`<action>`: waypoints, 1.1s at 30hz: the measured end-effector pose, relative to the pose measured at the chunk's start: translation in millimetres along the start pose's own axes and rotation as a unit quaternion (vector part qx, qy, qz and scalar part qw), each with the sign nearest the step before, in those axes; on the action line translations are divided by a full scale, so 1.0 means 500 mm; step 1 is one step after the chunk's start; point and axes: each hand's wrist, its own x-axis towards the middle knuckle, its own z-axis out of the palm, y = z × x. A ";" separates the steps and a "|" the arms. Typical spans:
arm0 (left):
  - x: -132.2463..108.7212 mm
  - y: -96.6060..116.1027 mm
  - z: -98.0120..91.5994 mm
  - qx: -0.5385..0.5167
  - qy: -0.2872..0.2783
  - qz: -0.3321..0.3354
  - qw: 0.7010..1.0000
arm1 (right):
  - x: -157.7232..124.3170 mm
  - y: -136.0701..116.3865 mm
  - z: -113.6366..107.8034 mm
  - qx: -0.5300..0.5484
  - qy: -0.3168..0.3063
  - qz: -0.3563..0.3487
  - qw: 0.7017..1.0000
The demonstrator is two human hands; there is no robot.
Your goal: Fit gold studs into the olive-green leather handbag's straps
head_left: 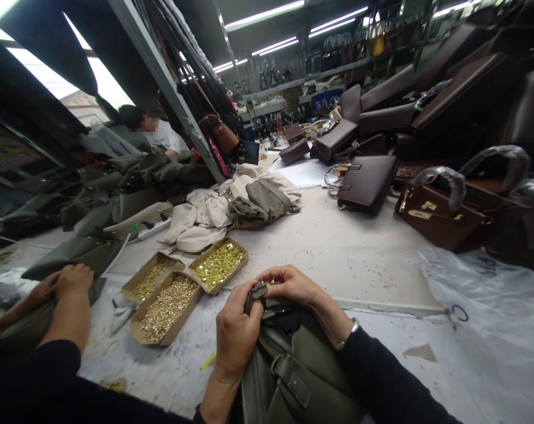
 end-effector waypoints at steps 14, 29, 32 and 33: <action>-0.081 -0.032 -0.045 -0.016 0.029 0.175 0.984 | -0.148 0.015 0.100 -0.412 0.075 -0.316 0.852; -0.089 -0.040 -0.022 -0.044 0.009 0.171 0.984 | -0.166 0.059 0.068 -0.416 0.074 -0.360 0.832; -0.079 -0.026 -0.026 -0.048 0.007 0.168 0.985 | -0.158 0.078 0.046 -0.438 0.068 -0.395 0.805; -0.077 -0.024 -0.027 -0.047 0.009 0.171 0.984 | -0.154 0.084 0.038 -0.446 0.062 -0.403 0.797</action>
